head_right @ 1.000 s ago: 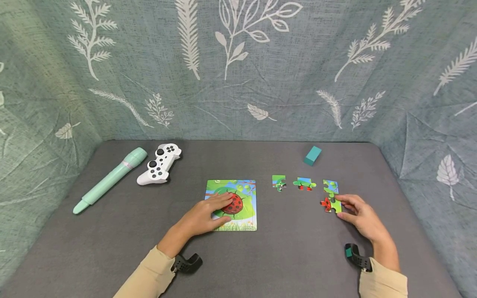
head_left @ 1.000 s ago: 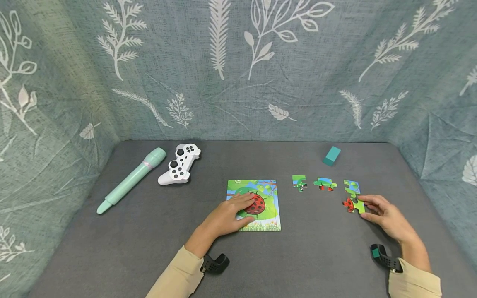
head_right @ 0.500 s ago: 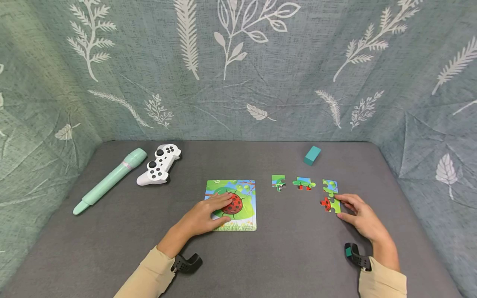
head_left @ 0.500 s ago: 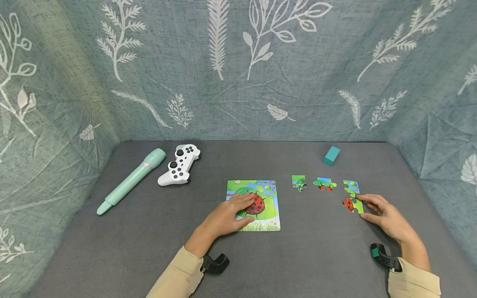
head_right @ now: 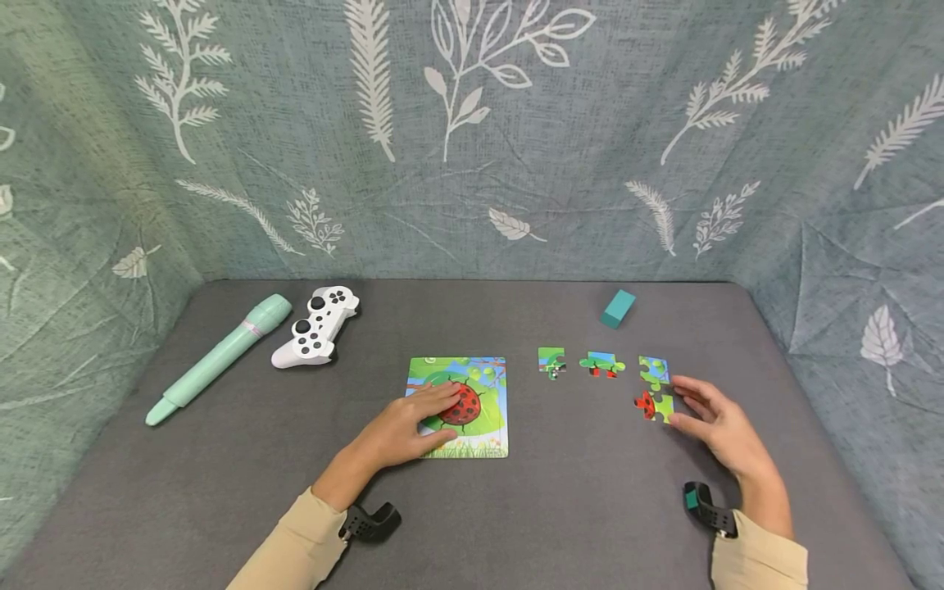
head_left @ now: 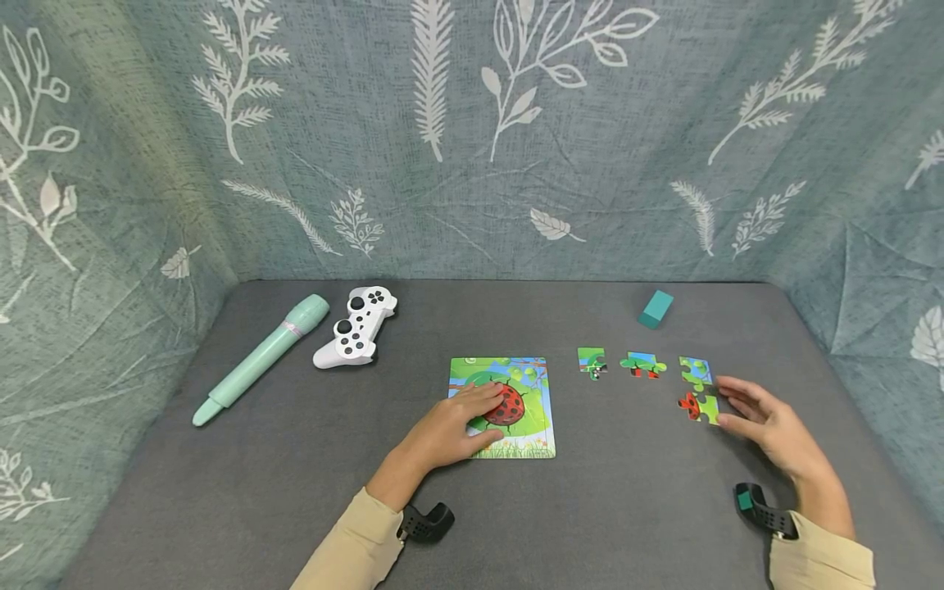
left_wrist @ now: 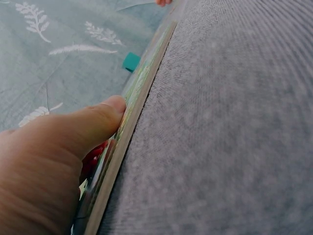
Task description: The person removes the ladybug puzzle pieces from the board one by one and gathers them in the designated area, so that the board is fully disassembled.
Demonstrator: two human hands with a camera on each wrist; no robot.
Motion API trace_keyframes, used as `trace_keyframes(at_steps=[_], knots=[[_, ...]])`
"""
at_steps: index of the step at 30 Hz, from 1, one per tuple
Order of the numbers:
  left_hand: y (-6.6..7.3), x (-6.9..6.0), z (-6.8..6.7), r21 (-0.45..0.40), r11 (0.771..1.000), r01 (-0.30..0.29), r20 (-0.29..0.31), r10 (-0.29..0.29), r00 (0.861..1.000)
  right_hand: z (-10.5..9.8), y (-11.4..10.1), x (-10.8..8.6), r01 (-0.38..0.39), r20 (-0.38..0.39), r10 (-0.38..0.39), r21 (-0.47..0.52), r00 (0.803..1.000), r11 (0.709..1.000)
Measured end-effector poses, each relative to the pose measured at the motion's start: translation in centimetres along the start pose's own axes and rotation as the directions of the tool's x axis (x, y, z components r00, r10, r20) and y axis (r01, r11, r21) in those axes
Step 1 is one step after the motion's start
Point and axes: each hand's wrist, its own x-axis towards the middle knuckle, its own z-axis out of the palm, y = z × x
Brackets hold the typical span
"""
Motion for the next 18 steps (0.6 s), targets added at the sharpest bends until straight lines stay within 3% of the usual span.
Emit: trace_keyframes(at_steps=[10,18], knots=[[-0.1,-0.1,-0.2,-0.051,0.998,0.031,-0.024,-0.033,0.999,0.0,-2.0,0.7,0.073,0.094,-0.088,0.157,0.992,0.985],[-0.3,0.0,-0.5,-0.049,0.998,0.025,-0.087,-0.029,0.996,3.1,-4.6,2.5,0.101,0.195,-0.134,0.171,0.972,0.98]])
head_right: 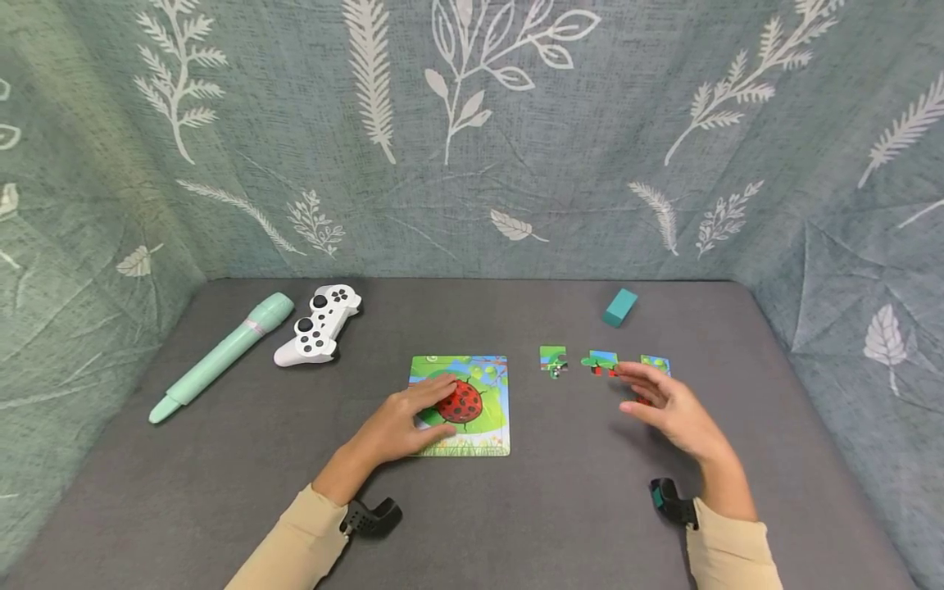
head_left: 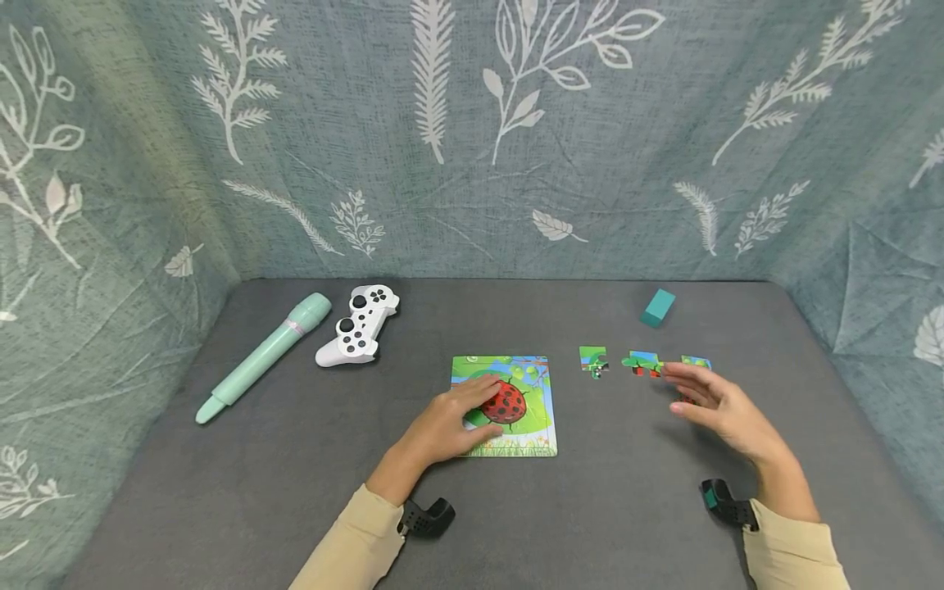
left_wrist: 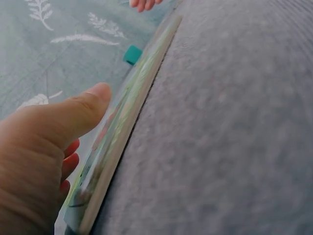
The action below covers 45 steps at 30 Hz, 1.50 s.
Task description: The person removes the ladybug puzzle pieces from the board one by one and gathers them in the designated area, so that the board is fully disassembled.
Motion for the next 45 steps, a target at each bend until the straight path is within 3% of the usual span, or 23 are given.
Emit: trace_keyframes(at_steps=[8,17,28,33,38,45], knots=[[-0.8,-0.6,-0.7,-0.022,0.999,0.037,-0.011,-0.037,0.999,5.6,-1.1,4.0,0.065,0.087,-0.067,0.029,0.994,0.997],[-1.2,-1.0,-0.7,0.011,0.998,0.055,0.046,-0.055,0.997,11.3,-3.1,7.6,0.06,0.219,-0.077,0.081,0.973,0.995],[-1.2,-1.1,-0.3,0.029,0.999,0.031,0.036,-0.032,0.999,14.9,-3.2,10.1,0.032,0.271,-0.048,0.063,0.961,0.997],[-1.1,-1.2,-0.4,0.031,0.999,0.041,0.042,-0.042,0.998,15.5,-3.0,10.1,0.057,0.268,-0.052,-0.01,0.962,0.998],[-1.1,-1.2,-0.4,0.035,0.998,0.046,0.037,-0.047,0.998,15.9,-2.9,9.9,0.108,0.249,-0.066,-0.159,0.966,0.981],[-1.1,-1.1,-0.3,0.027,0.999,0.041,0.037,-0.042,0.998,16.4,-3.0,9.7,0.203,0.231,-0.115,-0.402,0.966,0.893]])
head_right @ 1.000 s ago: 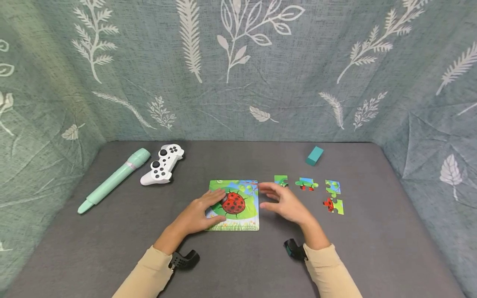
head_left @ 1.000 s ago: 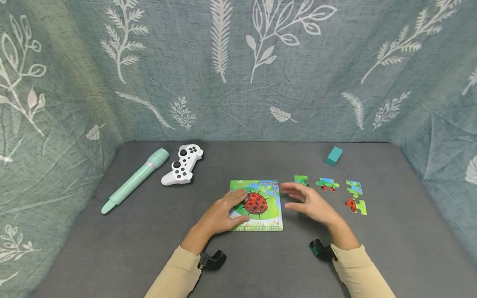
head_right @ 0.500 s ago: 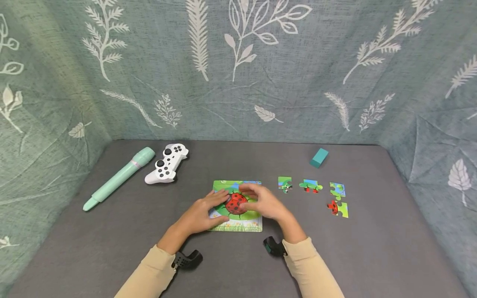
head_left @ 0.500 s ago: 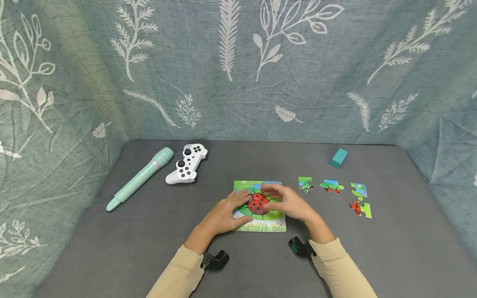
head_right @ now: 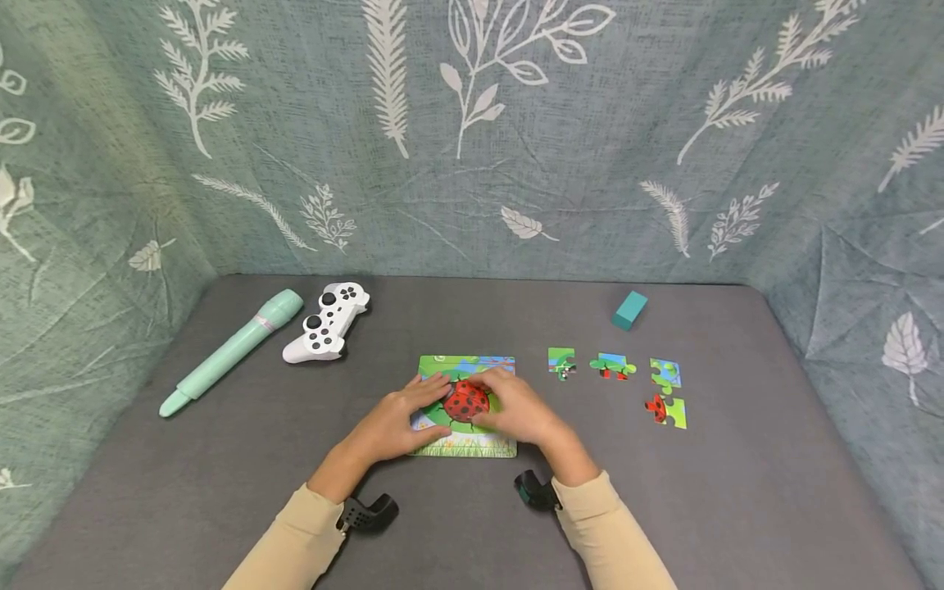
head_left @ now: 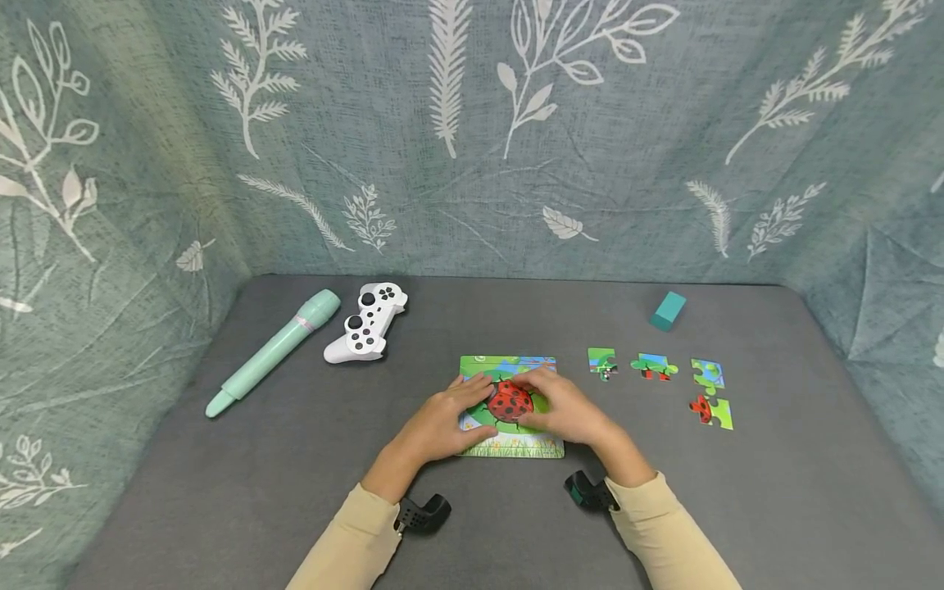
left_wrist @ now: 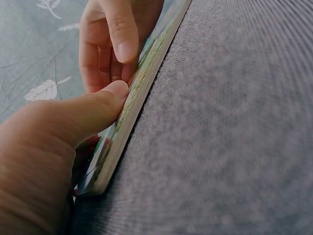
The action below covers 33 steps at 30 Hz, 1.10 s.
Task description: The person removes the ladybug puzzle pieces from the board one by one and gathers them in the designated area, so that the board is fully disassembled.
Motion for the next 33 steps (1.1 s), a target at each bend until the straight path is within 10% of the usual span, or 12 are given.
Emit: trace_keyframes(at_steps=[33], knots=[[0.24,0.09,-0.38,0.021,1.0,0.016,0.031,-0.016,0.999,0.96,-0.62,0.19,-0.069,-0.1,0.076,0.067,0.992,0.995]])
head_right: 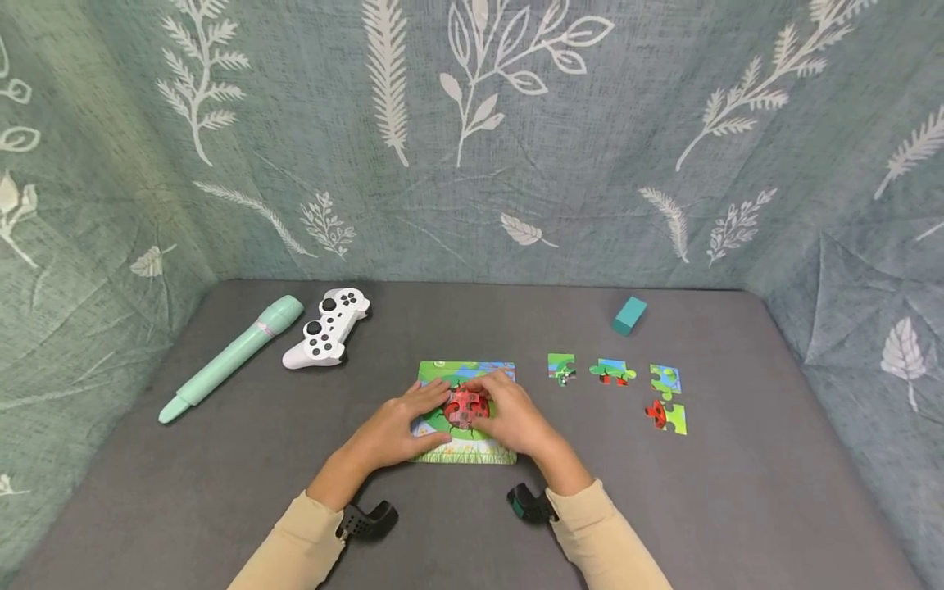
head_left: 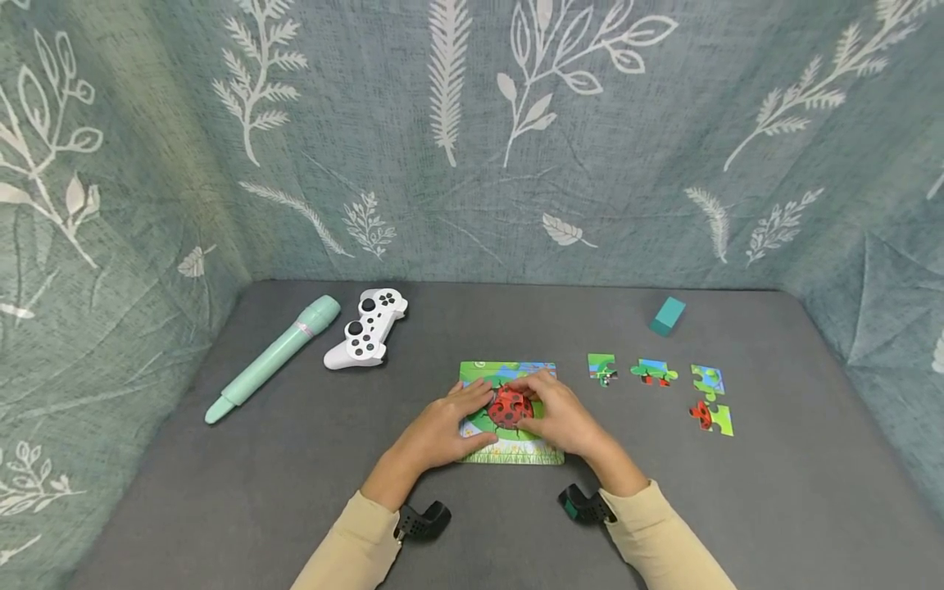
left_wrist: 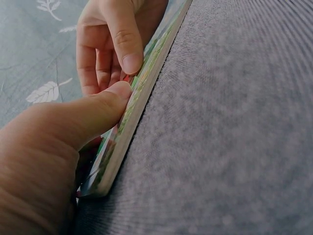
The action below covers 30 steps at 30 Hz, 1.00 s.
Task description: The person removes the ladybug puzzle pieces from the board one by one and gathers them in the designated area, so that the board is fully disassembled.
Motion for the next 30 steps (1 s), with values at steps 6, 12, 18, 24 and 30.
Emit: trace_keyframes(at_steps=[6,12,18,24,30], knots=[[0.0,-0.3,0.0,-0.008,1.0,-0.004,0.003,0.004,1.0,0.3,-0.4,-0.4,-0.05,-0.025,0.051,0.037,0.998,0.998],[0.0,-0.8,-0.2,-0.009,1.0,-0.006,0.004,0.006,1.0,0.7,-0.7,-0.6,-0.052,-0.019,0.052,0.008,0.998,0.999],[0.0,-1.0,-0.2,-0.017,1.0,-0.019,0.007,0.019,1.0,1.0,-0.8,-0.8,-0.053,-0.04,0.052,-0.018,0.998,0.998],[0.0,-1.2,-0.2,-0.028,1.0,-0.014,0.011,0.014,1.0,0.5,-0.9,-0.8,-0.034,-0.057,0.033,-0.022,0.998,0.999],[0.1,-1.2,-0.3,-0.027,1.0,0.0,0.025,0.001,1.0,-1.3,-0.8,-1.1,-0.054,-0.064,0.055,0.022,0.996,0.998]])
